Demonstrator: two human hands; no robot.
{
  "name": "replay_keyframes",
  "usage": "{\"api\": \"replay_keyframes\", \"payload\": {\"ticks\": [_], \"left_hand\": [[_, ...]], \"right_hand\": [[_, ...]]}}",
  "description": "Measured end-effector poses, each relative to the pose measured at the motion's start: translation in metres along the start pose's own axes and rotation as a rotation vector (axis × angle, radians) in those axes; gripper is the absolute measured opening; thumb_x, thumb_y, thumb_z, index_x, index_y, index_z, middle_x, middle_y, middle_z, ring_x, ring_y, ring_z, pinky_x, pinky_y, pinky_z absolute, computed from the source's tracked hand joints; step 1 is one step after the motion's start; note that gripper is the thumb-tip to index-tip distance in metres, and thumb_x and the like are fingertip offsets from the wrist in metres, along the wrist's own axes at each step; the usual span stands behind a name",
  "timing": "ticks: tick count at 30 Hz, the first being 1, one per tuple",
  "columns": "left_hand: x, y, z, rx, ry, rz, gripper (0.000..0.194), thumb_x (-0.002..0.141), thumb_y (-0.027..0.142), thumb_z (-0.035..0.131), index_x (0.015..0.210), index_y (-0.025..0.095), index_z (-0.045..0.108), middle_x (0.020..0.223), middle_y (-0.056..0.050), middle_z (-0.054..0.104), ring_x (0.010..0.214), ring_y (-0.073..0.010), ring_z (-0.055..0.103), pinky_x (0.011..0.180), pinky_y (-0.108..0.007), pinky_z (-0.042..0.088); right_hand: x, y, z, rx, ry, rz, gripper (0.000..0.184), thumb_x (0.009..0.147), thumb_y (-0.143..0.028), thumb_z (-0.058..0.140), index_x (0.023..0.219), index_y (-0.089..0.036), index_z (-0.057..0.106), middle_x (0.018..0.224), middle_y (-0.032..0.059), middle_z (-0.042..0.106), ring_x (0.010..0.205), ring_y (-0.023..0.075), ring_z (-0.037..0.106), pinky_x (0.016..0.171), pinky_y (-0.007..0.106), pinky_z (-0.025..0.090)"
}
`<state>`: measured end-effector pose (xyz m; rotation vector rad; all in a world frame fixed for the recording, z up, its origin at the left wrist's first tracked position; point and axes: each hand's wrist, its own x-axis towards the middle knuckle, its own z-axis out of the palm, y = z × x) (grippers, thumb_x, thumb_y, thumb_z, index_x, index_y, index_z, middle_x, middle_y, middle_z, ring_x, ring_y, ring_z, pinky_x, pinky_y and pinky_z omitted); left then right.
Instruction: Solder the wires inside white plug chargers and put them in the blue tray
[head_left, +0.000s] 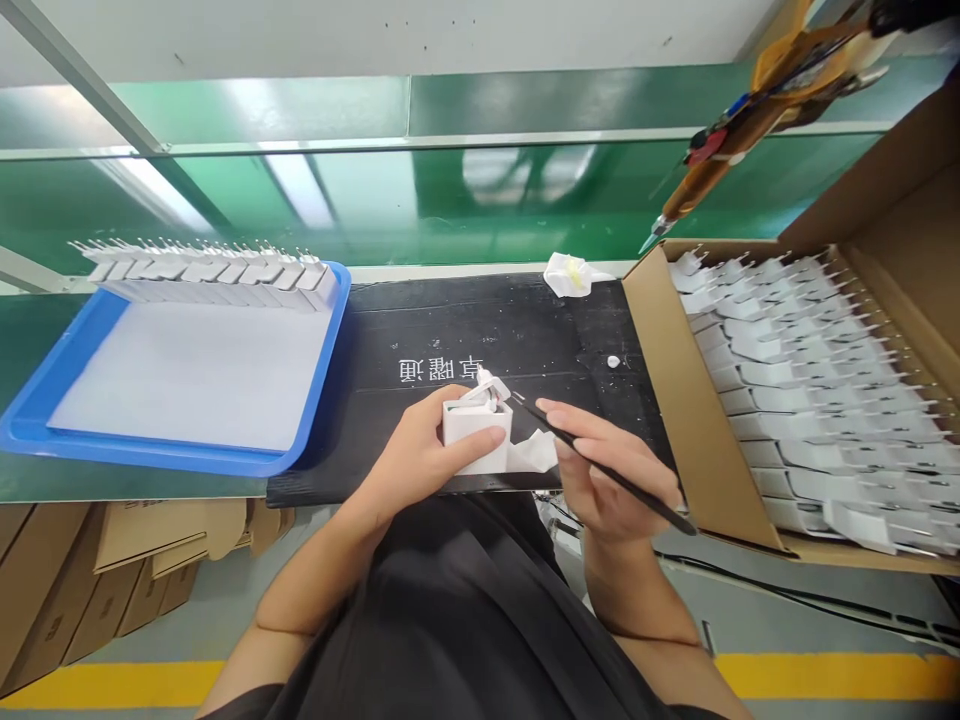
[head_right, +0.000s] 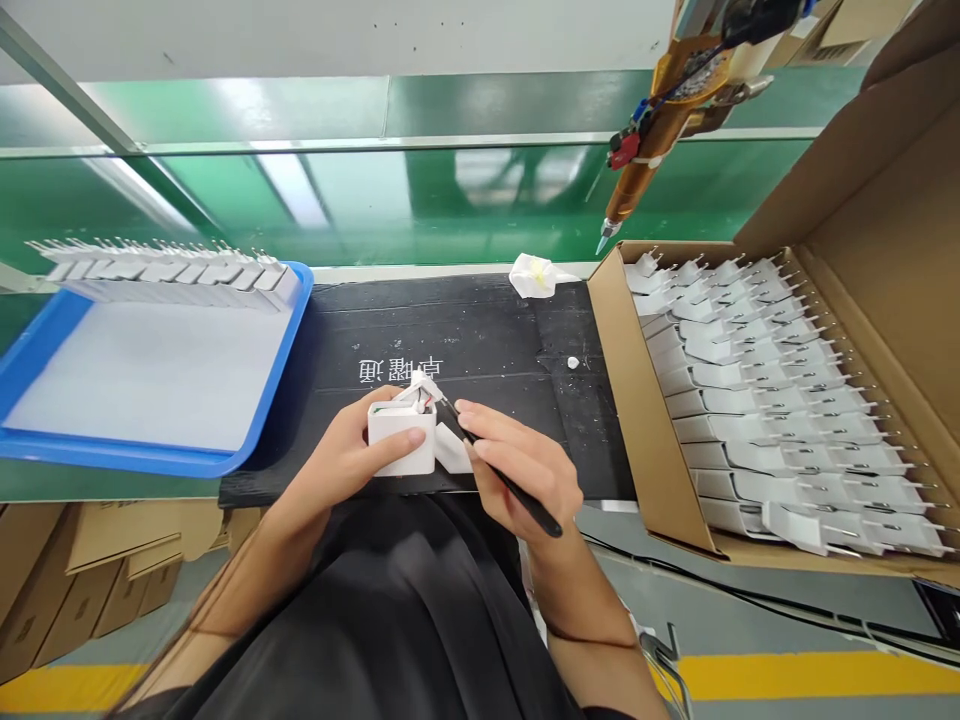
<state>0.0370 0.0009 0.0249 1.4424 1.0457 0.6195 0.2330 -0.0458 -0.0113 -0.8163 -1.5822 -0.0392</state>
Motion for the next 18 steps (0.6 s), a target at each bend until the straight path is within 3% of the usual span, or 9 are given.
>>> {"api": "replay_keyframes", "payload": {"ticks": [3, 6, 12, 18], "left_hand": [[0.004, -0.006, -0.001, -0.182, -0.062, -0.103, 0.045, 0.081, 0.051, 0.074, 0.11, 0.018, 0.066, 0.088, -0.003, 0.068, 0.071, -0.0153, 0.064, 0.054, -0.023, 0.052], [0.008, -0.009, -0.001, -0.302, -0.102, -0.142, 0.046, 0.08, 0.051, 0.076, 0.107, 0.016, 0.066, 0.08, -0.001, 0.065, 0.063, -0.0136, 0.061, 0.046, -0.021, 0.051], [0.013, -0.01, 0.001, -0.382, -0.123, -0.147, 0.043, 0.08, 0.048, 0.077, 0.105, 0.015, 0.065, 0.078, -0.001, 0.065, 0.06, -0.0115, 0.06, 0.046, -0.02, 0.052], [0.009, -0.007, 0.003, -0.273, -0.125, -0.131, 0.043, 0.081, 0.049, 0.076, 0.108, 0.017, 0.065, 0.081, 0.0, 0.065, 0.064, -0.012, 0.061, 0.052, -0.021, 0.05]], "right_hand": [[0.0, 0.002, 0.002, 0.016, 0.095, 0.06, 0.062, 0.075, 0.006, 0.07, 0.127, -0.024, 0.059, 0.119, 0.0038, 0.075, 0.099, 0.0239, 0.077, 0.079, 0.042, 0.071], [-0.002, 0.005, 0.002, 0.051, 0.072, 0.112, 0.06, 0.073, 0.008, 0.07, 0.124, -0.024, 0.061, 0.115, 0.004, 0.076, 0.098, 0.0236, 0.077, 0.081, 0.041, 0.07], [-0.009, 0.009, 0.001, 0.1, 0.095, 0.235, 0.057, 0.077, 0.005, 0.069, 0.122, -0.029, 0.06, 0.115, 0.0015, 0.076, 0.099, 0.023, 0.077, 0.082, 0.044, 0.07], [-0.009, 0.001, 0.002, 0.13, 0.167, 0.184, 0.062, 0.074, 0.009, 0.068, 0.124, -0.027, 0.06, 0.116, 0.0013, 0.076, 0.097, 0.0224, 0.077, 0.082, 0.045, 0.07]]}}
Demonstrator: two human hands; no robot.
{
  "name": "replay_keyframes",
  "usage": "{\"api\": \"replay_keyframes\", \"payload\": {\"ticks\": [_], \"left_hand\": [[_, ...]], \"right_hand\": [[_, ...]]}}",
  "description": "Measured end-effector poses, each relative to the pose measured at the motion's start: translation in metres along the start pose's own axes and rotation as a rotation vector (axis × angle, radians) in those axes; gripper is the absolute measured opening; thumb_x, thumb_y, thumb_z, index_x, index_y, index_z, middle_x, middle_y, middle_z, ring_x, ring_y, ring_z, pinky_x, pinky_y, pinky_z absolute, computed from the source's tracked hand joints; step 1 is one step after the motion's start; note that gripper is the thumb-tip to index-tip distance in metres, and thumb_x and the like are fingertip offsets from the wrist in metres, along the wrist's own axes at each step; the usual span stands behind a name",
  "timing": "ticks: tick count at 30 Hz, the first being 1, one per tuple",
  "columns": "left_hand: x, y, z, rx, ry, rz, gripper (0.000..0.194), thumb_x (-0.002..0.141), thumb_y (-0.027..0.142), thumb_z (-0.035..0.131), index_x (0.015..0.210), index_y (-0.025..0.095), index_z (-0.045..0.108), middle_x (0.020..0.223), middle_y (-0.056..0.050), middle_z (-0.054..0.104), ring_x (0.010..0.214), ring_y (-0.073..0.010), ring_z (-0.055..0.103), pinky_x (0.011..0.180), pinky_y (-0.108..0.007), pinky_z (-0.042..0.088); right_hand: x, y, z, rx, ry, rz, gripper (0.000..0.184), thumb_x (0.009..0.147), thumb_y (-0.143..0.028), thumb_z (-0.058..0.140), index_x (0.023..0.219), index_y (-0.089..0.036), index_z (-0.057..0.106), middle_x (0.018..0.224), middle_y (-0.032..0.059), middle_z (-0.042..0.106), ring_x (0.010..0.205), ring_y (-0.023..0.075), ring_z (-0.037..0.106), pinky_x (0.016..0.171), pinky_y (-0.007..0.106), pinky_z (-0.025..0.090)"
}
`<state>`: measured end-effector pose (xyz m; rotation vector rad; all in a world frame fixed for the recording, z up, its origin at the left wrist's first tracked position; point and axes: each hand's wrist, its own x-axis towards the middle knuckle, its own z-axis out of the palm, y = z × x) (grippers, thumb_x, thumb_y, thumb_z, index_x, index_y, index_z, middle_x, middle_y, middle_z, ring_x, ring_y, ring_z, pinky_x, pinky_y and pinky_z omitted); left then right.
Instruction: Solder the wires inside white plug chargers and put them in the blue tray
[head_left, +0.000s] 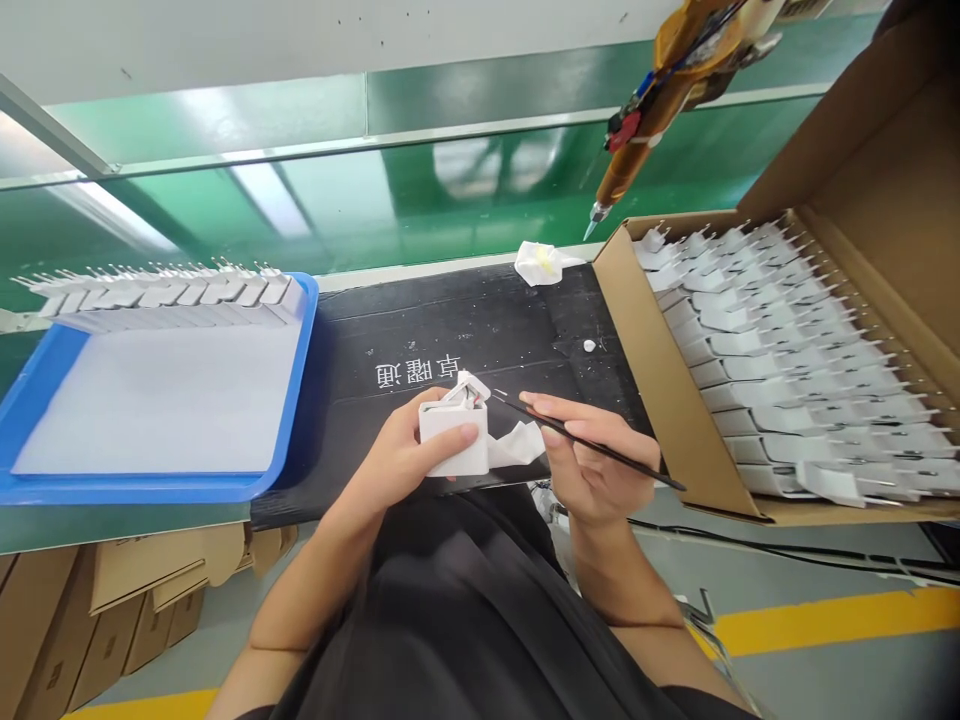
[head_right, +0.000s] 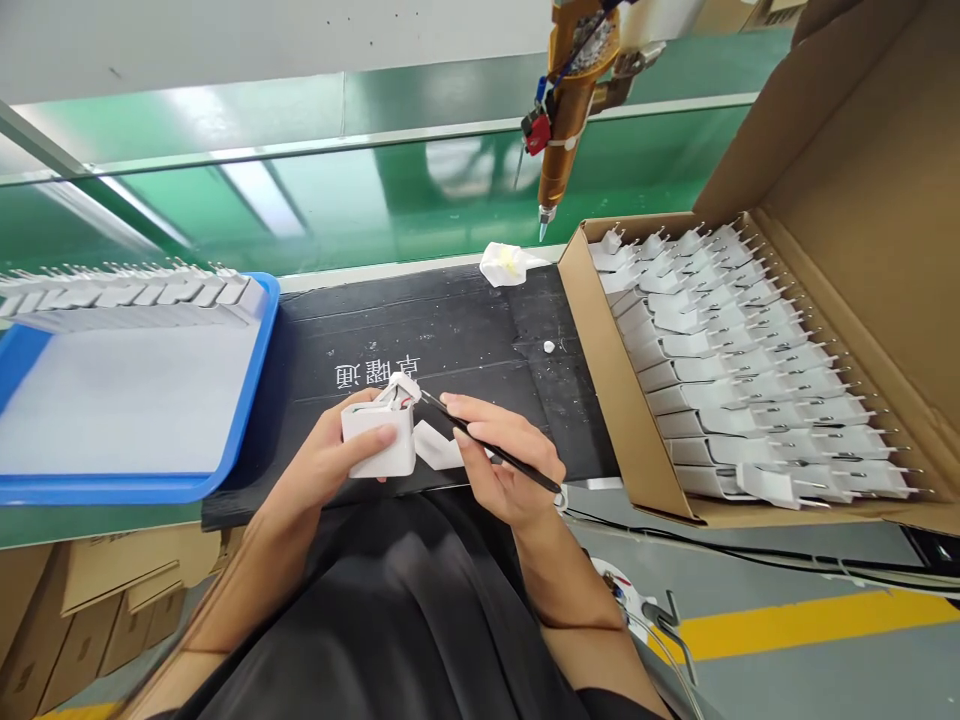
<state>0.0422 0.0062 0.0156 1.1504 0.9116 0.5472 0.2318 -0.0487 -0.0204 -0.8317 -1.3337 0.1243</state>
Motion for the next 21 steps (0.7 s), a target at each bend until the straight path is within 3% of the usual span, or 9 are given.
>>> {"api": "replay_keyframes", "payload": {"ticks": [7, 12, 18, 21], "left_hand": [[-0.009, 0.01, 0.004, 0.178, 0.011, 0.069, 0.041, 0.082, 0.048, 0.075, 0.11, 0.019, 0.068, 0.097, -0.002, 0.07, 0.082, -0.0152, 0.062, 0.069, -0.022, 0.046], [-0.013, 0.013, 0.007, 0.205, 0.005, 0.082, 0.039, 0.084, 0.047, 0.074, 0.11, 0.019, 0.067, 0.1, -0.003, 0.071, 0.084, -0.0164, 0.063, 0.071, -0.023, 0.046], [-0.015, 0.014, 0.008, 0.2, 0.011, 0.088, 0.04, 0.084, 0.046, 0.074, 0.11, 0.018, 0.066, 0.1, -0.004, 0.071, 0.083, -0.0167, 0.063, 0.071, -0.024, 0.046], [-0.016, 0.015, 0.008, 0.186, 0.016, 0.078, 0.041, 0.083, 0.046, 0.075, 0.111, 0.017, 0.066, 0.1, -0.004, 0.071, 0.083, -0.0166, 0.063, 0.071, -0.024, 0.046]], "right_hand": [[0.001, -0.009, -0.003, -0.043, -0.068, -0.083, 0.061, 0.075, 0.006, 0.07, 0.127, -0.022, 0.059, 0.118, 0.0048, 0.076, 0.101, 0.023, 0.077, 0.08, 0.042, 0.071], [0.006, -0.012, -0.004, -0.167, -0.219, -0.158, 0.052, 0.077, 0.004, 0.069, 0.125, -0.017, 0.06, 0.118, 0.0096, 0.076, 0.108, 0.0229, 0.075, 0.084, 0.038, 0.07], [0.006, -0.011, 0.001, -0.235, -0.248, -0.243, 0.042, 0.08, 0.001, 0.067, 0.12, -0.011, 0.06, 0.115, 0.0146, 0.076, 0.111, 0.0242, 0.074, 0.085, 0.037, 0.069], [0.006, -0.011, 0.002, -0.246, -0.249, -0.218, 0.042, 0.083, -0.001, 0.065, 0.122, -0.016, 0.058, 0.114, 0.0115, 0.077, 0.111, 0.0223, 0.074, 0.085, 0.037, 0.069]]}}
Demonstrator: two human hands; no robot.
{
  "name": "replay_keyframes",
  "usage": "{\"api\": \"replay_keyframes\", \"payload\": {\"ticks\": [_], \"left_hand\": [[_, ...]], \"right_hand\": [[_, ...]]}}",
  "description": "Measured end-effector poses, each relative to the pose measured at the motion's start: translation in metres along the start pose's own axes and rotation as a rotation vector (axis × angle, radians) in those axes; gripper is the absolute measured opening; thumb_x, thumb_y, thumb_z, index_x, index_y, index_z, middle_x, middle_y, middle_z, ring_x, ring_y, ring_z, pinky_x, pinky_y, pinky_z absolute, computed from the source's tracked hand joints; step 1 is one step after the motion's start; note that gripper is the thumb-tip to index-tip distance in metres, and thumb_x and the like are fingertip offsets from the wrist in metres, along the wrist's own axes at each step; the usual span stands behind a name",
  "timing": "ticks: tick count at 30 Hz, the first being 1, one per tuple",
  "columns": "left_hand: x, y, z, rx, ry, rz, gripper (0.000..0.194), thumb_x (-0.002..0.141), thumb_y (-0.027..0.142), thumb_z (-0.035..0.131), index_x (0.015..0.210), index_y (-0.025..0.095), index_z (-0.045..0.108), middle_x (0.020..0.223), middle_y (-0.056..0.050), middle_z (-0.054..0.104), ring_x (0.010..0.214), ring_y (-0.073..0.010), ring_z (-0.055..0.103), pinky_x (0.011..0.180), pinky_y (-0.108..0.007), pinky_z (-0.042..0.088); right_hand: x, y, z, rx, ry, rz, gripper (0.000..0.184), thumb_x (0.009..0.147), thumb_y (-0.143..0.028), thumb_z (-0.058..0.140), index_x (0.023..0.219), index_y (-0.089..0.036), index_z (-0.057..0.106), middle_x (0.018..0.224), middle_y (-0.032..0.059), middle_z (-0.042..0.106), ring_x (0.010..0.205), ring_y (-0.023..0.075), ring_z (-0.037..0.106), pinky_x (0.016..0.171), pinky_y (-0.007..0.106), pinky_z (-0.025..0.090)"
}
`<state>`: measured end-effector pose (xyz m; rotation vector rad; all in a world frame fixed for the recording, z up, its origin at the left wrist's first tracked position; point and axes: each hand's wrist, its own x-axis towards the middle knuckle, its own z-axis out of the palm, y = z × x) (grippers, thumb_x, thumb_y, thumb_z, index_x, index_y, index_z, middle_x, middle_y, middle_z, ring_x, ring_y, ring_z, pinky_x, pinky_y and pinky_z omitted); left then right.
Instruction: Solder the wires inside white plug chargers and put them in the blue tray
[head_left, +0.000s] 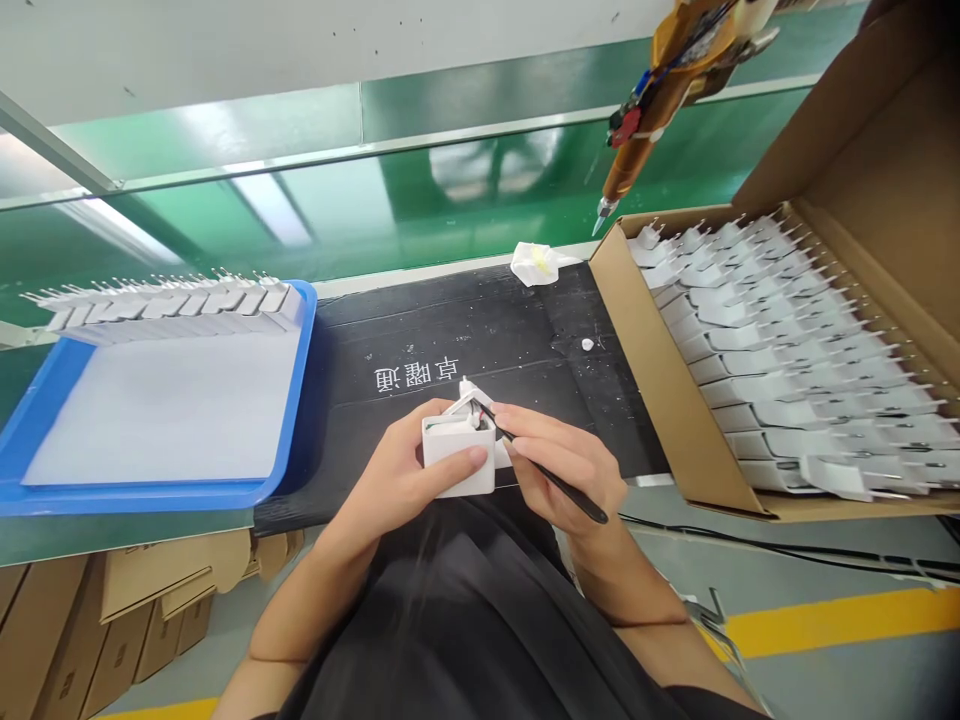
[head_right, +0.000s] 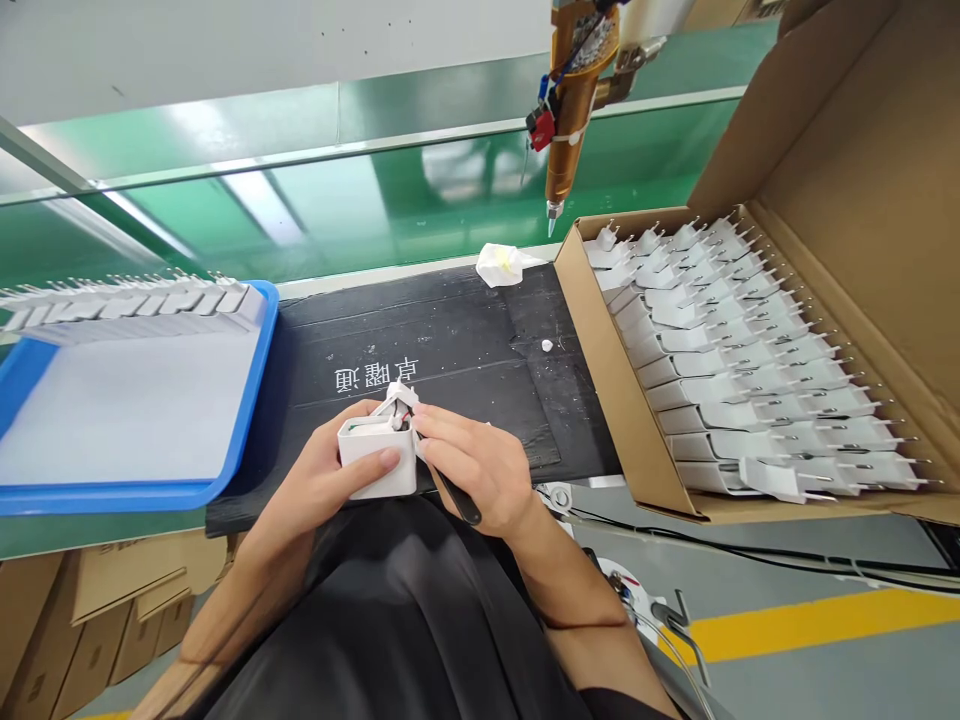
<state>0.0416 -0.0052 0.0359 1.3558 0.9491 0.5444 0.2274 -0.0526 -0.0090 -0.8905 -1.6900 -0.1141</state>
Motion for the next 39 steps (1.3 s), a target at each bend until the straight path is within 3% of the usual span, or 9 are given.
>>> {"api": "replay_keyframes", "payload": {"ticks": [3, 8, 13, 19, 27, 32, 35, 39], "left_hand": [[-0.001, 0.0, 0.0, -0.011, 0.011, -0.009, 0.04, 0.083, 0.046, 0.075, 0.111, 0.018, 0.066, 0.1, -0.004, 0.071, 0.084, -0.0166, 0.063, 0.071, -0.024, 0.046], [-0.002, -0.002, -0.002, -0.034, 0.02, -0.02, 0.041, 0.081, 0.047, 0.077, 0.109, 0.018, 0.067, 0.099, -0.004, 0.071, 0.083, -0.0172, 0.062, 0.071, -0.024, 0.046], [-0.002, -0.005, -0.004, -0.053, 0.044, -0.034, 0.043, 0.079, 0.048, 0.078, 0.109, 0.018, 0.068, 0.098, -0.004, 0.072, 0.083, -0.018, 0.063, 0.071, -0.024, 0.047], [-0.001, -0.006, -0.006, -0.059, 0.029, -0.062, 0.042, 0.08, 0.047, 0.077, 0.109, 0.018, 0.069, 0.099, -0.004, 0.071, 0.083, -0.0171, 0.062, 0.071, -0.024, 0.047], [0.004, -0.014, -0.005, -0.001, 0.0, -0.056, 0.046, 0.081, 0.049, 0.076, 0.114, 0.018, 0.067, 0.102, -0.005, 0.072, 0.087, -0.0193, 0.065, 0.075, -0.025, 0.048], [0.047, -0.013, 0.007, 0.19, -0.044, 0.07, 0.043, 0.086, 0.048, 0.07, 0.118, 0.019, 0.064, 0.111, -0.006, 0.07, 0.098, -0.0213, 0.065, 0.086, -0.029, 0.05], [0.092, -0.011, 0.03, 0.545, 0.038, 0.282, 0.044, 0.086, 0.042, 0.069, 0.124, 0.021, 0.062, 0.115, -0.008, 0.065, 0.105, -0.0241, 0.062, 0.093, -0.035, 0.05], [0.149, -0.01, 0.072, 1.05, -0.01, 0.606, 0.049, 0.093, 0.021, 0.055, 0.141, 0.025, 0.052, 0.126, -0.011, 0.059, 0.117, -0.0267, 0.052, 0.098, -0.038, 0.048]], "right_hand": [[0.001, 0.0, 0.0, -0.006, -0.011, 0.025, 0.045, 0.083, -0.002, 0.067, 0.123, -0.021, 0.057, 0.113, 0.0072, 0.078, 0.109, 0.0205, 0.075, 0.084, 0.035, 0.07], [0.001, 0.002, -0.001, 0.035, -0.03, 0.003, 0.049, 0.079, 0.002, 0.067, 0.124, -0.016, 0.057, 0.111, 0.0116, 0.078, 0.111, 0.0215, 0.074, 0.087, 0.034, 0.069], [-0.003, 0.003, 0.0, 0.029, -0.046, 0.017, 0.044, 0.086, -0.006, 0.063, 0.127, -0.021, 0.055, 0.12, 0.009, 0.076, 0.116, 0.0215, 0.072, 0.088, 0.037, 0.068], [0.0, 0.002, 0.001, 0.024, -0.029, -0.011, 0.042, 0.086, -0.003, 0.062, 0.125, -0.019, 0.056, 0.117, 0.0108, 0.077, 0.115, 0.0211, 0.072, 0.087, 0.035, 0.068], [-0.002, 0.005, -0.001, 0.123, 0.005, 0.099, 0.044, 0.081, -0.001, 0.066, 0.119, -0.021, 0.06, 0.109, 0.0074, 0.078, 0.105, 0.0197, 0.076, 0.085, 0.034, 0.068], [-0.02, 0.024, -0.014, 0.119, 0.253, 0.33, 0.04, 0.081, -0.003, 0.068, 0.114, -0.025, 0.062, 0.107, 0.004, 0.077, 0.096, 0.0201, 0.077, 0.082, 0.039, 0.068], [-0.034, 0.049, -0.031, -0.061, 0.366, 0.471, 0.031, 0.085, -0.012, 0.067, 0.114, -0.023, 0.065, 0.104, 0.0056, 0.076, 0.093, 0.0187, 0.077, 0.08, 0.034, 0.067], [-0.044, 0.092, -0.056, -0.25, 0.445, 0.503, 0.02, 0.09, -0.022, 0.064, 0.109, -0.02, 0.068, 0.106, 0.0083, 0.073, 0.098, 0.0184, 0.074, 0.079, 0.033, 0.065]]}}
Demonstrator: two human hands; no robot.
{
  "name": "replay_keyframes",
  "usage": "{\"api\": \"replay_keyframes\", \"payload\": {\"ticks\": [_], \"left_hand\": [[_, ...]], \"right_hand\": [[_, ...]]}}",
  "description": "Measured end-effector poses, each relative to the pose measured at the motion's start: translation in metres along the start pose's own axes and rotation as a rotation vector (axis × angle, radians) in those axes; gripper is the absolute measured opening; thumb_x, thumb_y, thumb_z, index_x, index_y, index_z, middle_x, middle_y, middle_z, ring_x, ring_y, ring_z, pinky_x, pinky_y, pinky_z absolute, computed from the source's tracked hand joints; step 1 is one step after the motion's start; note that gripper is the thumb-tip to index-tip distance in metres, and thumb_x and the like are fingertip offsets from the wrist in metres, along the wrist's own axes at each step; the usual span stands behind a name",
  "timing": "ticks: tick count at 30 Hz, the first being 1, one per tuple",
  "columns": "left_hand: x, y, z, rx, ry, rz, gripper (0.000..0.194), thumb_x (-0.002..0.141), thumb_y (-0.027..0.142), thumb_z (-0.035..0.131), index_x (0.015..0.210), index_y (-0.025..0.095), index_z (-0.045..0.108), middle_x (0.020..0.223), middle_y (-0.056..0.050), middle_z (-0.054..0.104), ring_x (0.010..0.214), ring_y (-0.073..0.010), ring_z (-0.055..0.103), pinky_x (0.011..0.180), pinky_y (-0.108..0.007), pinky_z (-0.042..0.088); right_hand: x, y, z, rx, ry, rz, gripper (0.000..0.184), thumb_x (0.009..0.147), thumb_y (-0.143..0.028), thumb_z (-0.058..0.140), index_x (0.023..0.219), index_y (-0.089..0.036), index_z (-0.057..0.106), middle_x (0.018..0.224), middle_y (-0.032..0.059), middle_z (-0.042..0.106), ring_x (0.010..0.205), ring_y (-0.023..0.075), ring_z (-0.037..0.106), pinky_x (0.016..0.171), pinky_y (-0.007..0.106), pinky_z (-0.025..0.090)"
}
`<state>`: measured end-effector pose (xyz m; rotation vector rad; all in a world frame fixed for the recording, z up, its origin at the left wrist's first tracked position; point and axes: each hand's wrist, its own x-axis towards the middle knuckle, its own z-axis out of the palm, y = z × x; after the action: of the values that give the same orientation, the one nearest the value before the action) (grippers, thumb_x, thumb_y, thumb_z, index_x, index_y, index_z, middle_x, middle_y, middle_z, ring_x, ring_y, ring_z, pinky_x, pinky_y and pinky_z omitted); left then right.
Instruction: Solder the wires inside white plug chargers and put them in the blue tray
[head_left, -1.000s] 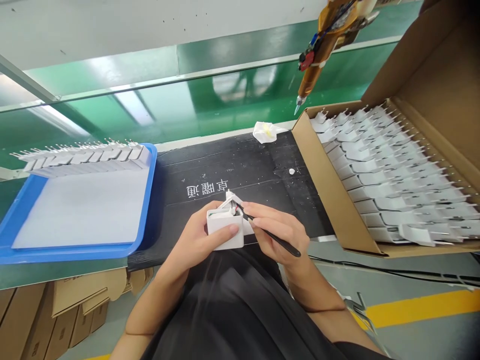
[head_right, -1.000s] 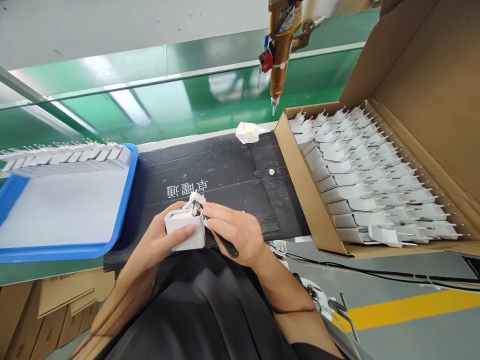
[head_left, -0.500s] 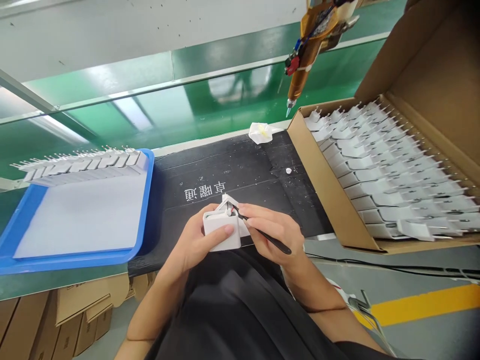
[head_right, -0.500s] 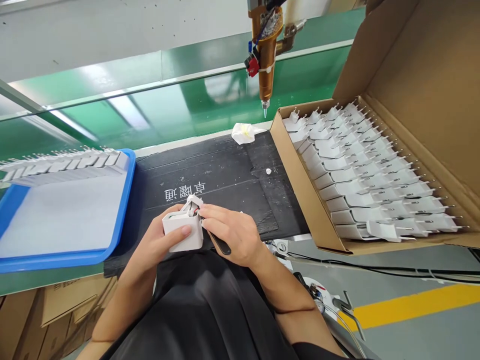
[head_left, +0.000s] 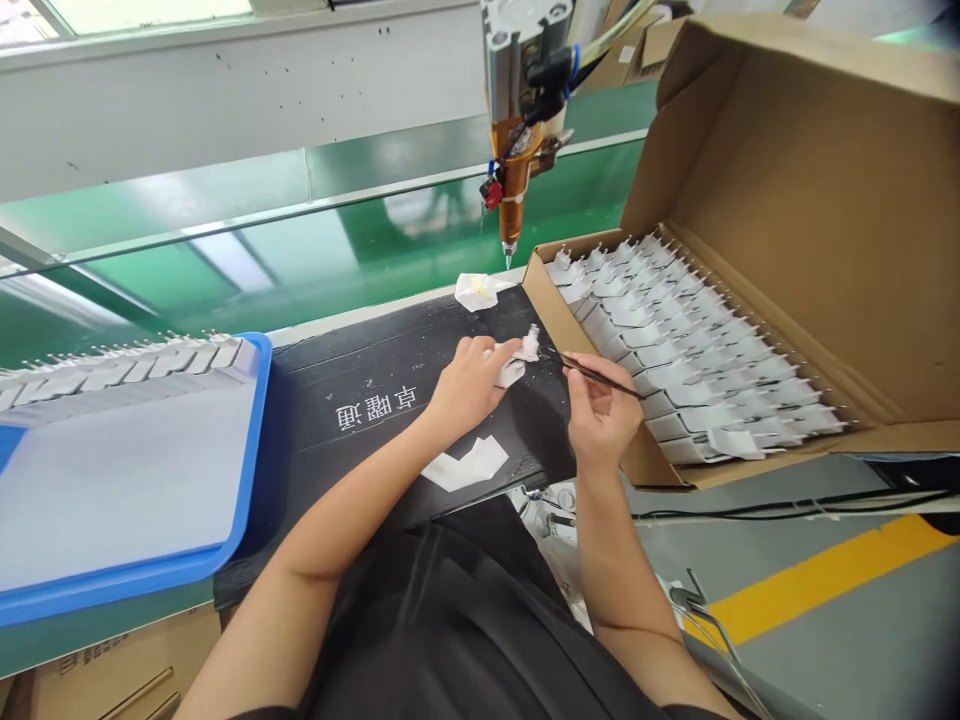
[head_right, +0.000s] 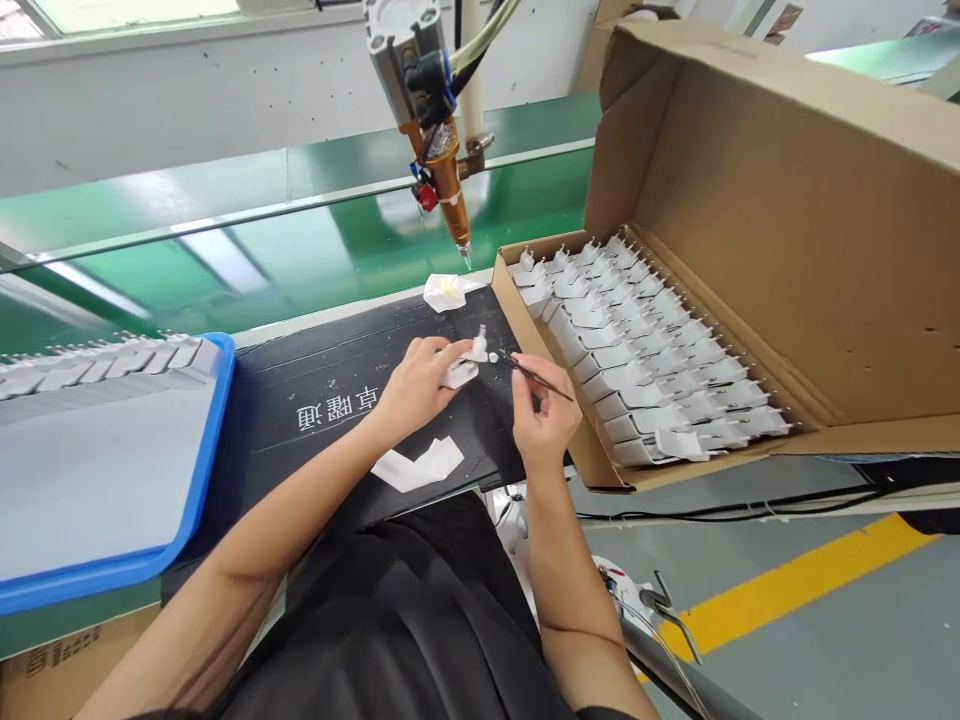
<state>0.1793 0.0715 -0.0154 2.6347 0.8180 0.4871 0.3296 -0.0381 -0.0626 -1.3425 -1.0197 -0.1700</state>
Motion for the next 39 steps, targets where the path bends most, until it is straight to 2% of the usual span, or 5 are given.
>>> {"api": "replay_keyframes", "payload": {"ticks": [11, 19, 25, 31, 39], "left_hand": [[0.046, -0.01, 0.029, 0.434, -0.037, 0.262, 0.069, 0.097, 0.009, 0.032, 0.162, 0.029, 0.016, 0.134, -0.013, 0.059, 0.116, -0.0296, 0.053, 0.091, -0.041, 0.045], [0.04, -0.014, 0.025, 0.286, -0.021, 0.148, 0.063, 0.096, 0.012, 0.04, 0.157, 0.024, 0.032, 0.137, -0.014, 0.061, 0.118, -0.0308, 0.053, 0.096, -0.043, 0.042], [0.0, -0.019, -0.015, -0.458, 0.078, -0.234, 0.068, 0.091, 0.039, 0.063, 0.151, 0.021, 0.036, 0.133, -0.01, 0.065, 0.116, -0.0269, 0.061, 0.104, -0.041, 0.044], [-0.069, -0.011, -0.054, -0.926, 0.163, -0.164, 0.075, 0.089, 0.038, 0.069, 0.151, 0.022, 0.031, 0.133, -0.013, 0.065, 0.122, -0.0242, 0.064, 0.109, -0.038, 0.045], [-0.112, -0.016, -0.053, -0.744, 0.321, -0.049, 0.086, 0.089, 0.031, 0.072, 0.157, 0.026, 0.021, 0.13, -0.013, 0.068, 0.119, -0.0264, 0.065, 0.103, -0.042, 0.051]], "right_hand": [[0.014, 0.032, 0.004, -0.204, -0.047, -0.089, 0.018, 0.095, -0.03, 0.057, 0.102, -0.022, 0.072, 0.107, 0.0102, 0.073, 0.105, 0.0208, 0.07, 0.097, 0.043, 0.058], [0.015, 0.028, 0.008, -0.228, 0.005, -0.114, 0.019, 0.096, -0.027, 0.055, 0.106, -0.022, 0.069, 0.109, 0.0108, 0.072, 0.105, 0.0205, 0.07, 0.093, 0.041, 0.061], [-0.005, 0.001, 0.007, -0.219, -0.277, -0.247, 0.026, 0.09, -0.013, 0.058, 0.108, -0.026, 0.07, 0.114, 0.0083, 0.071, 0.105, 0.0186, 0.07, 0.091, 0.035, 0.061], [-0.028, -0.014, 0.033, -0.165, -0.692, -0.355, 0.042, 0.082, 0.001, 0.054, 0.104, -0.029, 0.074, 0.115, 0.0038, 0.074, 0.109, 0.02, 0.071, 0.088, 0.034, 0.063], [-0.015, -0.066, 0.031, 0.185, -0.518, -0.112, 0.042, 0.089, -0.008, 0.058, 0.125, -0.029, 0.065, 0.116, 0.0054, 0.073, 0.107, 0.02, 0.069, 0.093, 0.04, 0.061]]}}
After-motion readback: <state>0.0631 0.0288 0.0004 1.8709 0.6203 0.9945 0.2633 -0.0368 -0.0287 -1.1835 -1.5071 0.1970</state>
